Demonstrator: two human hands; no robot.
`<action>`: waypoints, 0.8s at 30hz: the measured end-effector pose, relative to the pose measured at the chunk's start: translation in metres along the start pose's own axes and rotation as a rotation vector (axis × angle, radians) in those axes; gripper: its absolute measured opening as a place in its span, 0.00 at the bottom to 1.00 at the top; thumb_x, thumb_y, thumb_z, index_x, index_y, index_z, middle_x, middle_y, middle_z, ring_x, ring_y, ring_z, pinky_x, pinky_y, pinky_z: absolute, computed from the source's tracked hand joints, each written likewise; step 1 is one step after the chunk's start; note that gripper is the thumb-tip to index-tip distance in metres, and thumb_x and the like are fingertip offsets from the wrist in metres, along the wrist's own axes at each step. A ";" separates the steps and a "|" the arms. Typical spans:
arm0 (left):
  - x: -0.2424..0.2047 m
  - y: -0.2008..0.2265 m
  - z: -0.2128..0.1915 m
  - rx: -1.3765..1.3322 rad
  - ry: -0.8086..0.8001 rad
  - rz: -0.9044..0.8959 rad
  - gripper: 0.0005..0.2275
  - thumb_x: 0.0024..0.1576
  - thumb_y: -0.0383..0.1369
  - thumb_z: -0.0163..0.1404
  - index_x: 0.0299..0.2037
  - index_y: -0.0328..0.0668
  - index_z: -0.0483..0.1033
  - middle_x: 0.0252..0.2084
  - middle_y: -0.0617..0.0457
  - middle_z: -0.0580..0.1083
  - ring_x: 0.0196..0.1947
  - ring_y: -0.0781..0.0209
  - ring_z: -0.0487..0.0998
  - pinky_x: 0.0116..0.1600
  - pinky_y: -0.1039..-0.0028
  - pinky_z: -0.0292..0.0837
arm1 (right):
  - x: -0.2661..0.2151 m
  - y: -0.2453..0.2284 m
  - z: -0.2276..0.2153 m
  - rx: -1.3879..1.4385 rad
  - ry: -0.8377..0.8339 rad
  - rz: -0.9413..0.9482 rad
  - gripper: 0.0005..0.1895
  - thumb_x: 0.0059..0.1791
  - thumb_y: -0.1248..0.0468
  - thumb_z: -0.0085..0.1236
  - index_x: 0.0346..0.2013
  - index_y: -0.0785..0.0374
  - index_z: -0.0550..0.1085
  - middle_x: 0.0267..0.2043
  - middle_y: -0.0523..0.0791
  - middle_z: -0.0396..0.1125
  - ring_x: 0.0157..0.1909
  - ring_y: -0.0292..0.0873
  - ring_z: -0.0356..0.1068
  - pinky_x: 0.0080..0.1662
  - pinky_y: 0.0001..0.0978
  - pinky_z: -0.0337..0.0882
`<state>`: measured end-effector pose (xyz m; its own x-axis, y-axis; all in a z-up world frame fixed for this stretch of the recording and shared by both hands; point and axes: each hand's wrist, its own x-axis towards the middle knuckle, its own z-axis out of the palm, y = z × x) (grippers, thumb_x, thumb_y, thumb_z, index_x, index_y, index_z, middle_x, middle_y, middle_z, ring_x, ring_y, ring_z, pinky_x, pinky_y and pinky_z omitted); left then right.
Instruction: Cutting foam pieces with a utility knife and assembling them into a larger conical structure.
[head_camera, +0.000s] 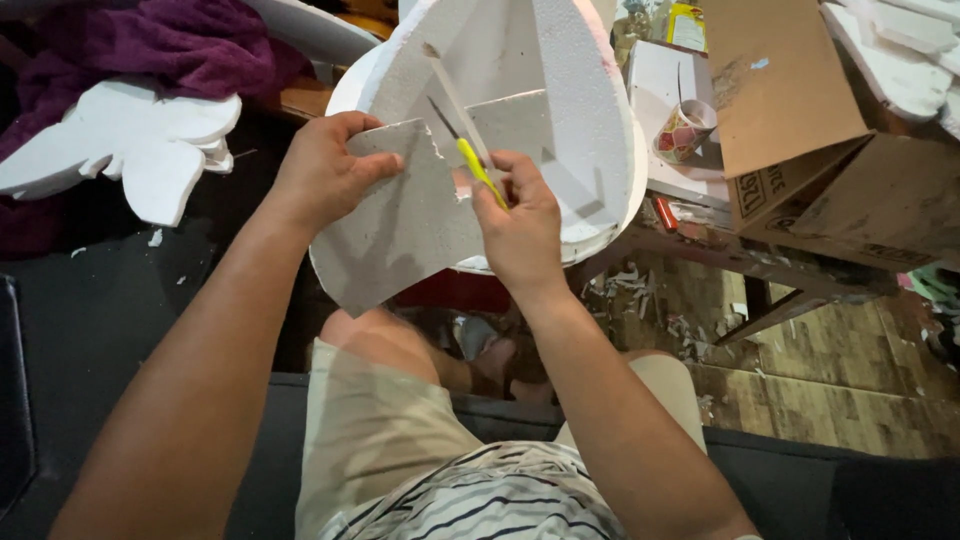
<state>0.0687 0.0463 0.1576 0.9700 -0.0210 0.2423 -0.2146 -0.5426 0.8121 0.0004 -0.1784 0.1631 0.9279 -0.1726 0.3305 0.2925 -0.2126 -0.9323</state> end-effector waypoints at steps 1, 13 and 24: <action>-0.002 0.001 -0.003 0.010 -0.001 -0.010 0.15 0.50 0.40 0.69 0.43 0.47 0.83 0.32 0.48 0.80 0.34 0.54 0.82 0.37 0.67 0.76 | 0.000 0.006 -0.003 -0.005 0.007 0.017 0.13 0.48 0.68 0.59 0.48 0.57 0.77 0.23 0.39 0.64 0.26 0.31 0.63 0.33 0.22 0.66; -0.009 0.047 -0.036 0.054 -0.033 -0.047 0.16 0.52 0.28 0.60 0.51 0.34 0.79 0.41 0.46 0.79 0.35 0.57 0.80 0.43 0.70 0.77 | 0.004 0.035 -0.016 -0.188 -0.102 0.055 0.14 0.49 0.68 0.56 0.49 0.60 0.77 0.28 0.40 0.65 0.28 0.34 0.61 0.33 0.26 0.63; 0.011 0.027 -0.022 0.144 0.007 0.008 0.22 0.46 0.30 0.69 0.50 0.32 0.80 0.35 0.44 0.81 0.27 0.55 0.82 0.35 0.69 0.79 | 0.024 0.050 0.000 -0.198 -0.074 0.092 0.15 0.48 0.67 0.54 0.48 0.57 0.76 0.29 0.40 0.69 0.28 0.35 0.64 0.32 0.27 0.64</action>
<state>0.0707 0.0495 0.1937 0.9674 -0.0207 0.2525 -0.2035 -0.6572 0.7257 0.0379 -0.1929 0.1242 0.9651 -0.1301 0.2271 0.1618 -0.3852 -0.9085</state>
